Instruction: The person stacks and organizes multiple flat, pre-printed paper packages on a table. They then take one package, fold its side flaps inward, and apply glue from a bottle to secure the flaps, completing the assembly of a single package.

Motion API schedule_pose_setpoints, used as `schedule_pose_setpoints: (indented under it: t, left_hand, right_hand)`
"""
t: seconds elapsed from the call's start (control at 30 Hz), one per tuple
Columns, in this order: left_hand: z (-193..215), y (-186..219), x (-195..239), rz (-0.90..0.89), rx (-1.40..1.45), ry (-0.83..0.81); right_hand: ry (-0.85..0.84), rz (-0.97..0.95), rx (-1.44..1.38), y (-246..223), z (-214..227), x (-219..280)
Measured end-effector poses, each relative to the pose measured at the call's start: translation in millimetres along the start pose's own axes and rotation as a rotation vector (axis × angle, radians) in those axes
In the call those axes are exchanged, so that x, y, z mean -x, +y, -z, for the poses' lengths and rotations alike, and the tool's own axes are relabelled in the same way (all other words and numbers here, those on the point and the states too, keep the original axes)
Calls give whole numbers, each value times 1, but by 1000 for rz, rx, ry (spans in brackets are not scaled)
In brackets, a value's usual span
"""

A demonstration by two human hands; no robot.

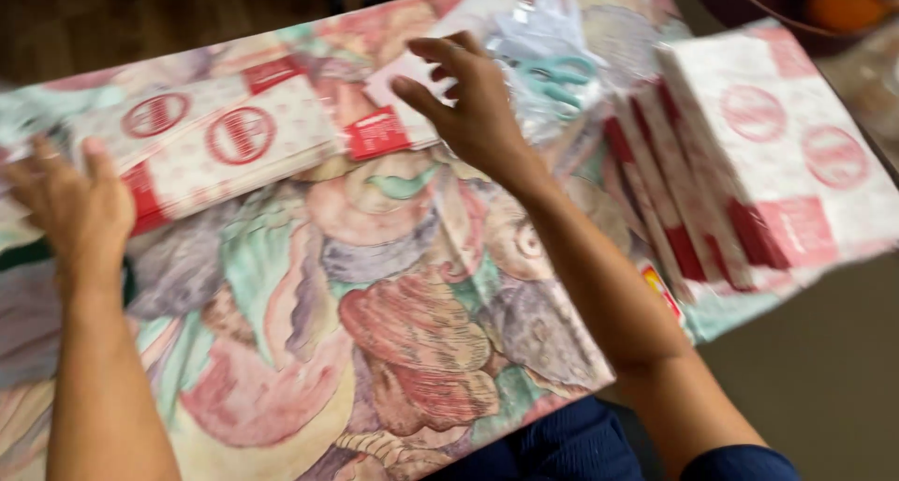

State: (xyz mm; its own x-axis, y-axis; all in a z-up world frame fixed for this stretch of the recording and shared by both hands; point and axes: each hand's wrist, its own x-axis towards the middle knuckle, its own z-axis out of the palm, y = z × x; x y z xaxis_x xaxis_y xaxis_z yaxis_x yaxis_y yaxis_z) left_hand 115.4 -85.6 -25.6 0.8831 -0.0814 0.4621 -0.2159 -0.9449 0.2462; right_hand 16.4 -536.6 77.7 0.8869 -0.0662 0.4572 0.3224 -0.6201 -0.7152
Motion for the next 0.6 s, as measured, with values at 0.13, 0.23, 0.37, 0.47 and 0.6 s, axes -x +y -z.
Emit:
schedule_pose_setpoints:
  t: [0.13, 0.23, 0.37, 0.47, 0.6]
  left_hand:
    - [34, 64, 9, -61, 35, 179]
    - [56, 157, 9, -388, 339, 363]
    - [42, 292, 32, -359, 785, 145]
    - [6, 390, 70, -210, 1017, -134]
    - [17, 514, 123, -140, 1147, -642]
  right_hand:
    - [203, -75, 130, 36, 152, 72]
    - [220, -100, 520, 101, 292, 126]
    - [213, -424, 941, 126, 384, 198]
    - [200, -771, 804, 114, 393, 220]
    - [122, -1012, 554, 91, 374, 230]
